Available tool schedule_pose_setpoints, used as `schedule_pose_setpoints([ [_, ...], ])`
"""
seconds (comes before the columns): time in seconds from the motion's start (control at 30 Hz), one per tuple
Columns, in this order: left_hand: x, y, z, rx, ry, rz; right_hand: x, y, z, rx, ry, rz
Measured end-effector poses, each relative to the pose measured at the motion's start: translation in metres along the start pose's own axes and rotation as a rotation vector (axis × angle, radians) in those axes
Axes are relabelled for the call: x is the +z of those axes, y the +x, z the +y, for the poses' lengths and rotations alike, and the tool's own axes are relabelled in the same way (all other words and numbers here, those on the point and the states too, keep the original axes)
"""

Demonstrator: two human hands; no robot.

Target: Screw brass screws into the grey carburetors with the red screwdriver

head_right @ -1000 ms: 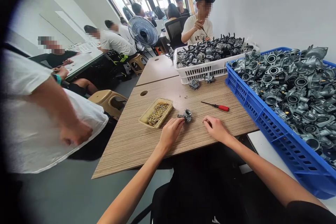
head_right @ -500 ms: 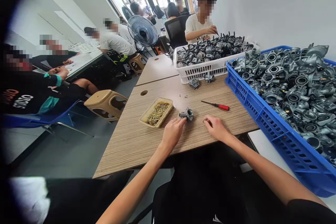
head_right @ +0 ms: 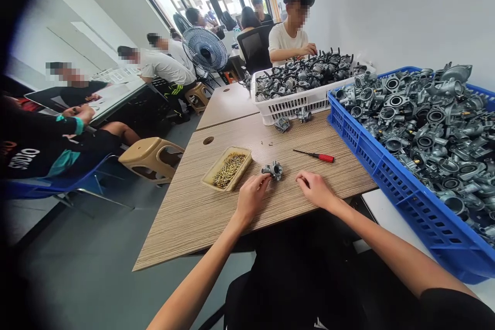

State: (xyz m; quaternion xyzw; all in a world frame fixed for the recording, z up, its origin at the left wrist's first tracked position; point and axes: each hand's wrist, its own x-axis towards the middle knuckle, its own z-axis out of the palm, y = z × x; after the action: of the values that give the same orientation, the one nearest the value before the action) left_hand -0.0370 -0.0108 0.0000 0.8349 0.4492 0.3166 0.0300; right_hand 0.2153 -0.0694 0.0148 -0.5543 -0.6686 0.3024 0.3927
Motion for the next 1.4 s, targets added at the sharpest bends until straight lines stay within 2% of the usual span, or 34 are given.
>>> schedule_pose_setpoints([
  [0.27, 0.006, 0.001, -0.002, 0.049, -0.068, 0.123, 0.001, 0.000, 0.003, -0.008, 0.001, 0.001],
  [0.63, 0.010, 0.001, -0.009, 0.123, -0.064, 0.182, 0.001, 0.000, 0.003, -0.005, -0.010, -0.005],
  [0.93, 0.002, 0.017, -0.009, 0.177, 0.074, 0.094, 0.001, 0.000, 0.002, 0.001, -0.012, -0.007],
  [1.13, -0.003, 0.026, -0.015, 0.170, -0.002, 0.068, 0.001, 0.000, 0.001, -0.002, -0.012, -0.001],
  [1.3, 0.004, 0.025, -0.021, 0.172, -0.049, 0.024, 0.002, -0.001, -0.001, -0.011, -0.013, 0.005],
  [1.4, 0.012, 0.022, -0.021, 0.154, -0.061, 0.040, 0.003, -0.001, -0.002, -0.008, -0.008, 0.007],
])
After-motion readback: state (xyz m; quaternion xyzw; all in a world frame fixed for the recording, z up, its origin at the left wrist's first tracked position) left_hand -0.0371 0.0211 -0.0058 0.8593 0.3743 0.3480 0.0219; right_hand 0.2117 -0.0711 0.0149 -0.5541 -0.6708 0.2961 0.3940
